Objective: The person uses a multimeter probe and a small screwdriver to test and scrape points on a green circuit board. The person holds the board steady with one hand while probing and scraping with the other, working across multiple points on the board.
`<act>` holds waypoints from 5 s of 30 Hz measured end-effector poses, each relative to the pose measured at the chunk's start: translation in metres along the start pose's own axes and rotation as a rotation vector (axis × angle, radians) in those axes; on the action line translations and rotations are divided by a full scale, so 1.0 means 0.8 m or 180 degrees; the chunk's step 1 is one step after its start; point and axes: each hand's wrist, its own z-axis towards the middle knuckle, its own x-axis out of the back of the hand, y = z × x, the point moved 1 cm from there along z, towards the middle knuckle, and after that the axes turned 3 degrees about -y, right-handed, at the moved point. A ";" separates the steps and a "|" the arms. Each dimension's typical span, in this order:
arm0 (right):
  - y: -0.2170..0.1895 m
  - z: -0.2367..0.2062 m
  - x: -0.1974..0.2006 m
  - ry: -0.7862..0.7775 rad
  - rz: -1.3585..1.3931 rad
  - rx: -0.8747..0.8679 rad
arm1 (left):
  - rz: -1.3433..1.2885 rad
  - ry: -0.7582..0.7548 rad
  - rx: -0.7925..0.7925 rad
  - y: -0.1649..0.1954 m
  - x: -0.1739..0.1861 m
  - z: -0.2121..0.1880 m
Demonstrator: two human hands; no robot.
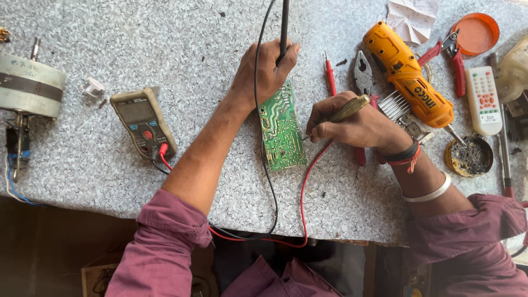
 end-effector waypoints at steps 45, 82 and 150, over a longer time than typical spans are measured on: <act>0.001 0.002 -0.002 0.0052 -0.0064 0.0006 | 0.0019 -0.0022 0.0153 0.003 0.003 -0.001; 0.000 -0.002 0.000 -0.0125 0.0039 0.0086 | -0.0036 0.0024 -0.0001 -0.003 -0.002 -0.002; 0.017 0.003 -0.005 -0.0230 0.0179 0.0373 | -0.0045 -0.0122 0.0314 0.007 0.008 -0.002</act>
